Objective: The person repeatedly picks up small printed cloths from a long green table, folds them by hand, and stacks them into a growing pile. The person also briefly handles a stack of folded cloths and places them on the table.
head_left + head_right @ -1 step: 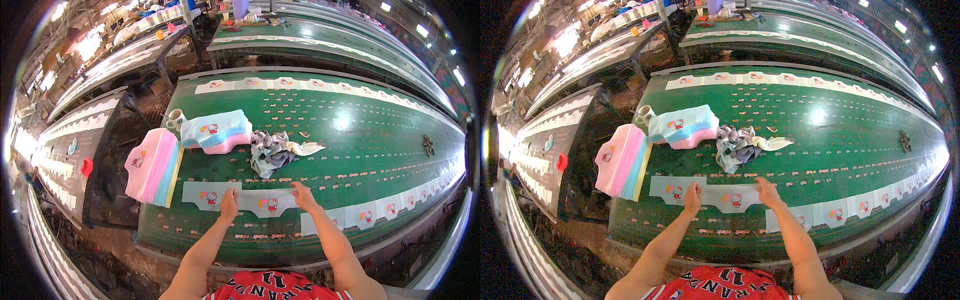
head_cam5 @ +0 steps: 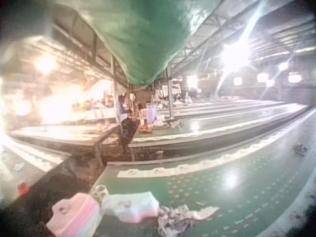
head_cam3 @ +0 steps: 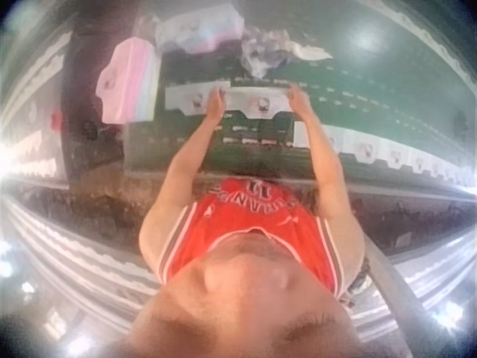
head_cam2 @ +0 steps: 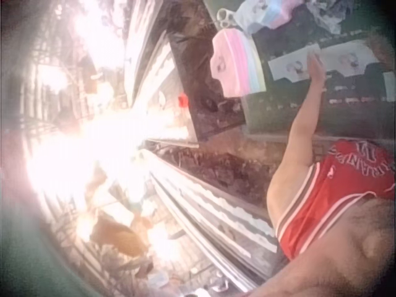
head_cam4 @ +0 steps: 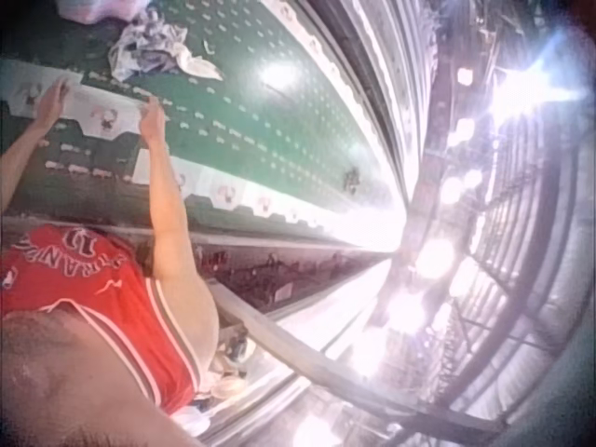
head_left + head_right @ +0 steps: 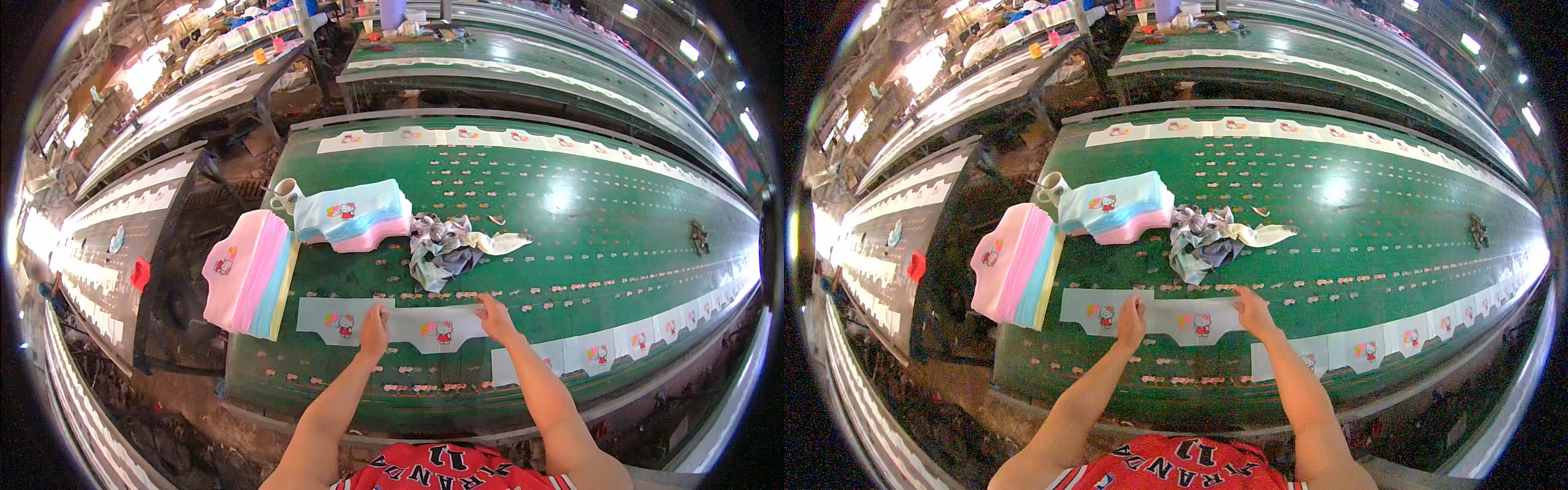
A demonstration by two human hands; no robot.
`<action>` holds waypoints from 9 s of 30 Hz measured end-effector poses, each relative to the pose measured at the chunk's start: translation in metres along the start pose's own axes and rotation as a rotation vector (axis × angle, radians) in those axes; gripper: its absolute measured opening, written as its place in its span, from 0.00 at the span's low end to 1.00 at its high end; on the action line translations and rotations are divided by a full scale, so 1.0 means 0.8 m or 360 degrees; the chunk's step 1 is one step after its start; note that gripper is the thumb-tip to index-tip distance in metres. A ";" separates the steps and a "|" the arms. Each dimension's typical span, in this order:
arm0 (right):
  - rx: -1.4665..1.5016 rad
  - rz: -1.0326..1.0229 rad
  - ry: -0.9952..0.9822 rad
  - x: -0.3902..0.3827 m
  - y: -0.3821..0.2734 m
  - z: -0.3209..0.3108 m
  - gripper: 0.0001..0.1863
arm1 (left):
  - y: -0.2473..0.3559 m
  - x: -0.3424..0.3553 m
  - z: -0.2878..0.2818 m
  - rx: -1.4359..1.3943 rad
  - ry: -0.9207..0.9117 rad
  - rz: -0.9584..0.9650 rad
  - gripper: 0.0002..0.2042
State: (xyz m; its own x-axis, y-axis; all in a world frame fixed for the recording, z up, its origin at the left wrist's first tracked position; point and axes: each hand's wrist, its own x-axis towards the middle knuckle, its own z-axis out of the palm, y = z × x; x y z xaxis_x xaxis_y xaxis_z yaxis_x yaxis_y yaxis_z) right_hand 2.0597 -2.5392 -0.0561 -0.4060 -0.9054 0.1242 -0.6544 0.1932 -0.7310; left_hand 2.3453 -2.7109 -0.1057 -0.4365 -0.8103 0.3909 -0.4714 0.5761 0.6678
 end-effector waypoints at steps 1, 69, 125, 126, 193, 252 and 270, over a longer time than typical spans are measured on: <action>-0.0022 0.0116 -0.0006 0.010 -0.001 0.005 0.18 | -0.007 0.008 0.009 0.0028 0.0071 0.0039 0.11; -0.0028 0.0315 -0.0619 -0.095 0.153 -0.227 0.14 | 0.256 -0.099 0.178 -0.0317 0.0016 -0.0330 0.05; -0.0470 0.0044 0.0272 -0.265 0.291 -0.349 0.13 | 0.457 -0.187 0.342 0.0144 -0.0376 0.0161 0.10; -0.0468 0.0018 0.0238 -0.266 0.299 -0.356 0.13 | 0.467 -0.186 0.348 0.0235 -0.0363 0.0079 0.11; -0.0593 0.0026 0.0335 -0.269 0.369 -0.434 0.14 | 0.523 -0.219 0.383 0.0098 -0.0199 0.0211 0.10; -0.0053 0.0126 0.0153 -0.120 0.579 -0.634 0.11 | 0.614 -0.038 0.616 0.0051 -0.0015 -0.0311 0.17; -0.0361 0.0136 0.0367 -0.270 0.556 -0.659 0.17 | 0.713 -0.185 0.601 -0.0080 -0.0258 0.0243 0.09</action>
State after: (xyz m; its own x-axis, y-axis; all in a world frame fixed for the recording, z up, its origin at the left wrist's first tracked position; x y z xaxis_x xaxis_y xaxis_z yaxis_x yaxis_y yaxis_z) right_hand 1.5196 -2.0582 -0.0544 -0.5820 -0.7780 0.2365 -0.7267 0.3672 -0.5806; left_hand 1.7726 -2.2111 -0.0875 -0.6192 -0.6839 0.3858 -0.3534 0.6815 0.6408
